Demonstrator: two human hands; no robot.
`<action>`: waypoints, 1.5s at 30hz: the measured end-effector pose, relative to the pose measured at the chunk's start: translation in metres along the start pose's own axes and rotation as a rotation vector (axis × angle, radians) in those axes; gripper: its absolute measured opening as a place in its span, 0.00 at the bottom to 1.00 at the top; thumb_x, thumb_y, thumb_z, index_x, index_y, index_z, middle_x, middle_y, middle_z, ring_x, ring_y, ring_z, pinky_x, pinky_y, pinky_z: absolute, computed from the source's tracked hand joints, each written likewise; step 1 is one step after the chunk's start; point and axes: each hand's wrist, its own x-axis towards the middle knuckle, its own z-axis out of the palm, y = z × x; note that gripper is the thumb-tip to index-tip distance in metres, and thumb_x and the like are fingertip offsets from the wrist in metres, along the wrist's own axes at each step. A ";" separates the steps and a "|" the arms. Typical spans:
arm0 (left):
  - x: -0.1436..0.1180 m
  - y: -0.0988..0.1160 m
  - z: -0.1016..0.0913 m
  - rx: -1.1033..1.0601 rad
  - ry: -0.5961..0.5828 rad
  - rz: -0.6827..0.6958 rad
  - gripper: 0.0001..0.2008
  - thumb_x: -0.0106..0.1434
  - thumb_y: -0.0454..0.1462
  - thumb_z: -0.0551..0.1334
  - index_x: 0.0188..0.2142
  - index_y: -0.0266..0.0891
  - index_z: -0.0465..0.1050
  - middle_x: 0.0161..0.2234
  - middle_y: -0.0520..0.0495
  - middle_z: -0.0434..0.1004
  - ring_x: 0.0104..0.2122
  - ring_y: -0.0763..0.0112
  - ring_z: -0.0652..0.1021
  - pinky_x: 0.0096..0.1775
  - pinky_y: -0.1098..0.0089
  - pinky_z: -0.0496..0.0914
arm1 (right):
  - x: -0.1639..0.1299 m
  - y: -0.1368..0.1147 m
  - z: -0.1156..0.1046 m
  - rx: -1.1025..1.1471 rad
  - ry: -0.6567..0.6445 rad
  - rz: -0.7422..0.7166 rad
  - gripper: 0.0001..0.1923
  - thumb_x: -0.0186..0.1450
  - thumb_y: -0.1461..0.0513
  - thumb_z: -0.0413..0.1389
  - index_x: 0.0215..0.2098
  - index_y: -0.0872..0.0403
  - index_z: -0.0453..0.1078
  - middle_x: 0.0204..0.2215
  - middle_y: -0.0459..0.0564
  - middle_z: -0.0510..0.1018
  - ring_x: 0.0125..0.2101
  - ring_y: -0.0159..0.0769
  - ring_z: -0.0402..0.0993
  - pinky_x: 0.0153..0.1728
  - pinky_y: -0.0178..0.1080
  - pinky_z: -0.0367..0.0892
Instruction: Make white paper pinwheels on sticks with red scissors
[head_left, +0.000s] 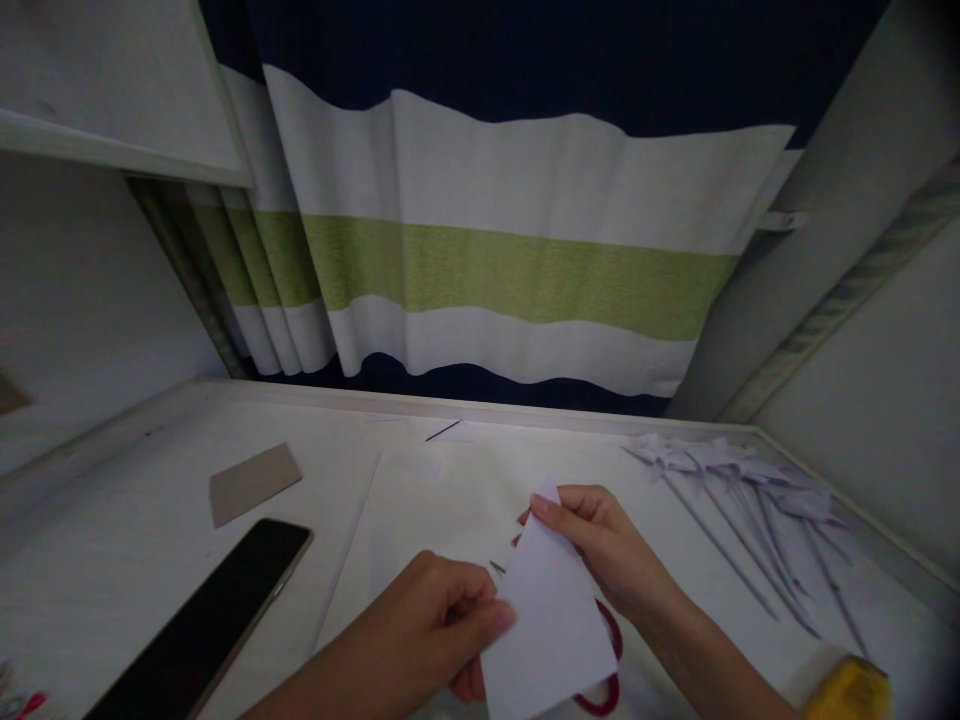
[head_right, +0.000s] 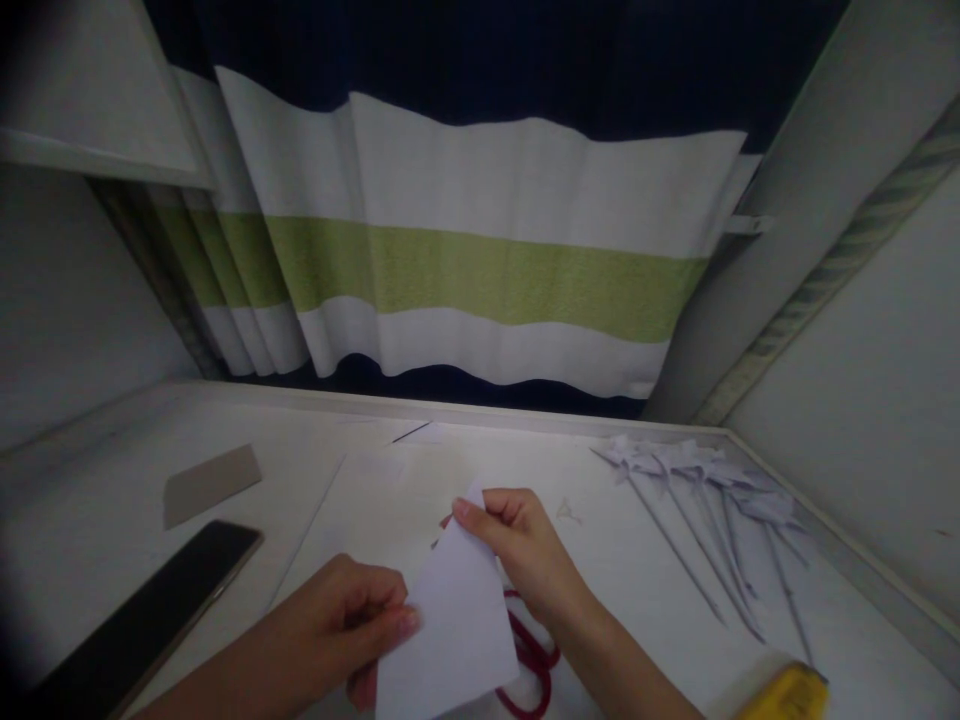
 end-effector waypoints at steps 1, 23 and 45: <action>0.000 0.001 0.000 0.014 0.006 0.001 0.15 0.59 0.41 0.50 0.20 0.35 0.62 0.16 0.53 0.66 0.17 0.78 0.67 0.21 0.79 0.59 | 0.001 -0.001 0.000 -0.005 0.004 -0.008 0.14 0.54 0.55 0.57 0.22 0.60 0.73 0.14 0.47 0.74 0.14 0.26 0.64 0.16 0.30 0.56; -0.005 0.003 -0.012 0.203 -0.007 -0.026 0.16 0.59 0.43 0.50 0.20 0.36 0.61 0.18 0.54 0.65 0.20 0.76 0.68 0.22 0.78 0.58 | 0.007 -0.001 -0.007 0.080 0.316 -0.292 0.17 0.53 0.59 0.59 0.42 0.50 0.70 0.34 0.49 0.79 0.28 0.35 0.72 0.25 0.34 0.65; -0.003 -0.002 -0.025 1.141 0.577 0.488 0.23 0.49 0.44 0.65 0.44 0.40 0.63 0.47 0.43 0.66 0.47 0.56 0.64 0.50 0.53 0.52 | 0.000 0.003 -0.006 -0.529 -0.343 -0.018 0.04 0.53 0.69 0.53 0.23 0.57 0.69 0.17 0.40 0.68 0.19 0.27 0.61 0.21 0.31 0.56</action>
